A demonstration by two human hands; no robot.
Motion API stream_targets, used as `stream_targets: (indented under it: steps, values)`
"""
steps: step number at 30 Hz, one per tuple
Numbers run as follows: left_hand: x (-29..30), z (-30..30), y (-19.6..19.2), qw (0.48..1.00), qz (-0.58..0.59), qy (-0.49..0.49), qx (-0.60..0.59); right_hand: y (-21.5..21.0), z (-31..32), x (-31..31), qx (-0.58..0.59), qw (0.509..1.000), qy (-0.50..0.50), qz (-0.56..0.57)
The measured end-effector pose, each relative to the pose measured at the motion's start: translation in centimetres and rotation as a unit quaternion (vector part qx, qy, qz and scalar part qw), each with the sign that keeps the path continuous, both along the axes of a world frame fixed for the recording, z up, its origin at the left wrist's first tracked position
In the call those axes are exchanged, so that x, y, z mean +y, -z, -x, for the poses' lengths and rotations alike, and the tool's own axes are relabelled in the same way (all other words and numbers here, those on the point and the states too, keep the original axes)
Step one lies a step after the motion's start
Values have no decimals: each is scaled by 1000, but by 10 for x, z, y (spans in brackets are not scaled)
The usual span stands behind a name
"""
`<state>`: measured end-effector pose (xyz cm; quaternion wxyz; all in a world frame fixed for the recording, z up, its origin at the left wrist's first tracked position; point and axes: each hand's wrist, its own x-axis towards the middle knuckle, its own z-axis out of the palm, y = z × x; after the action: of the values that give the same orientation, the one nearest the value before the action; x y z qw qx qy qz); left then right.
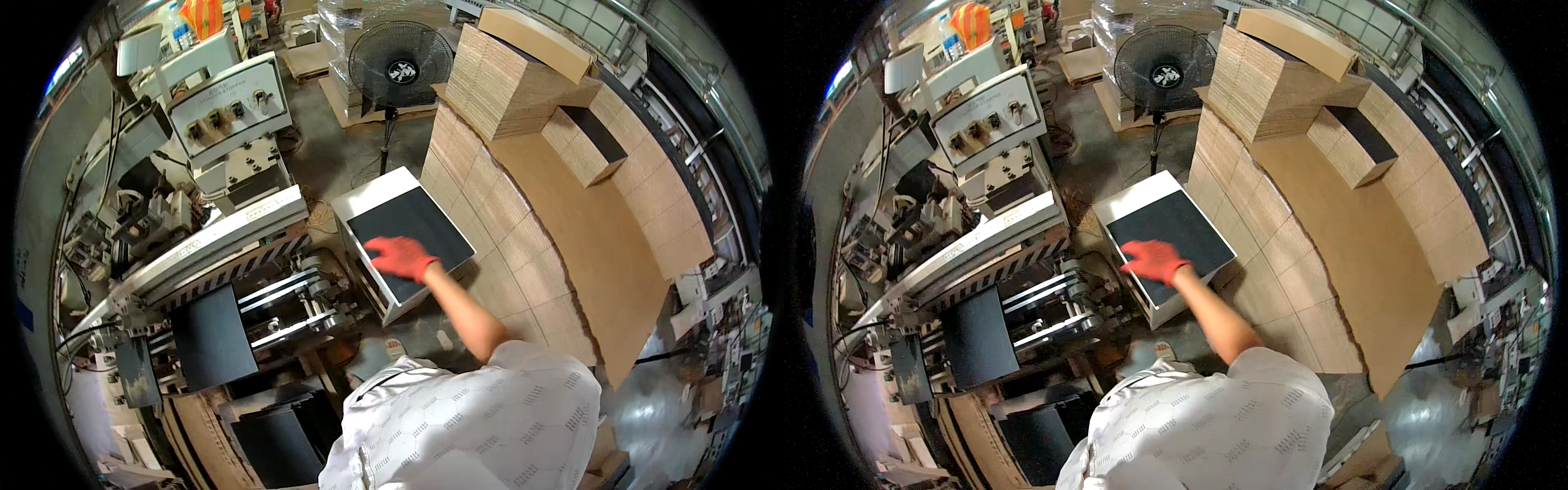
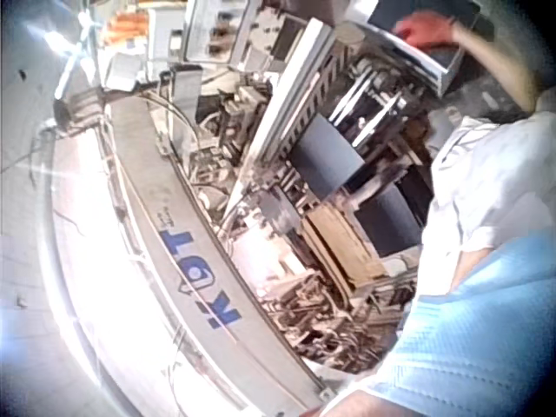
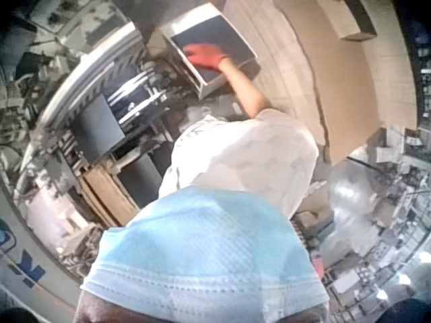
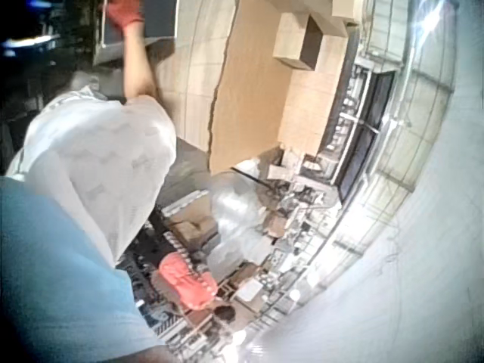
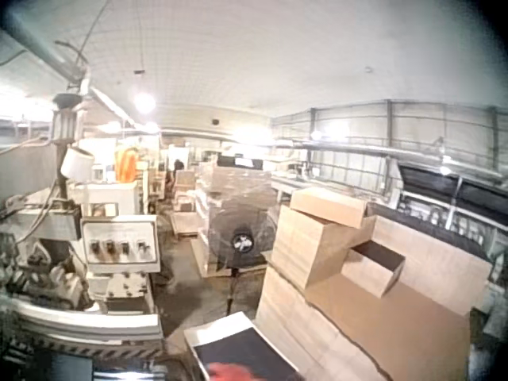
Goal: The person repeatedly picks up black rectangular panels from a machine and stacks them into a cardboard box. They handle the panels one at a time, aligning them carefully before placing them inside the box.
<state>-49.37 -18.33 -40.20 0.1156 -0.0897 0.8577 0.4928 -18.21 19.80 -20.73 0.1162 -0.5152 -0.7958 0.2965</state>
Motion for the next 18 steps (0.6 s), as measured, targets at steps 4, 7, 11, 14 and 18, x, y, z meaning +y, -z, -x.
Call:
stream_targets:
  steps: [4, 7, 11, 14, 18]
  values:
    - [30, 8, -18, 996, -65, 60, 0, 11, 150, -56, 157, 935, -186, 259]
    - [41, 11, -25, 993, -94, 76, -7, 59, 249, -96, 324, 826, -144, 439]
    - [48, 14, -30, 990, -114, 83, -15, 64, 333, -118, 284, 842, -54, 456]
    - [57, 16, -32, 988, -123, 96, -16, 59, 344, -106, 198, 856, -77, 471]
    - [65, 16, -38, 985, -131, 112, -20, 81, 350, -100, 143, 862, -118, 472]
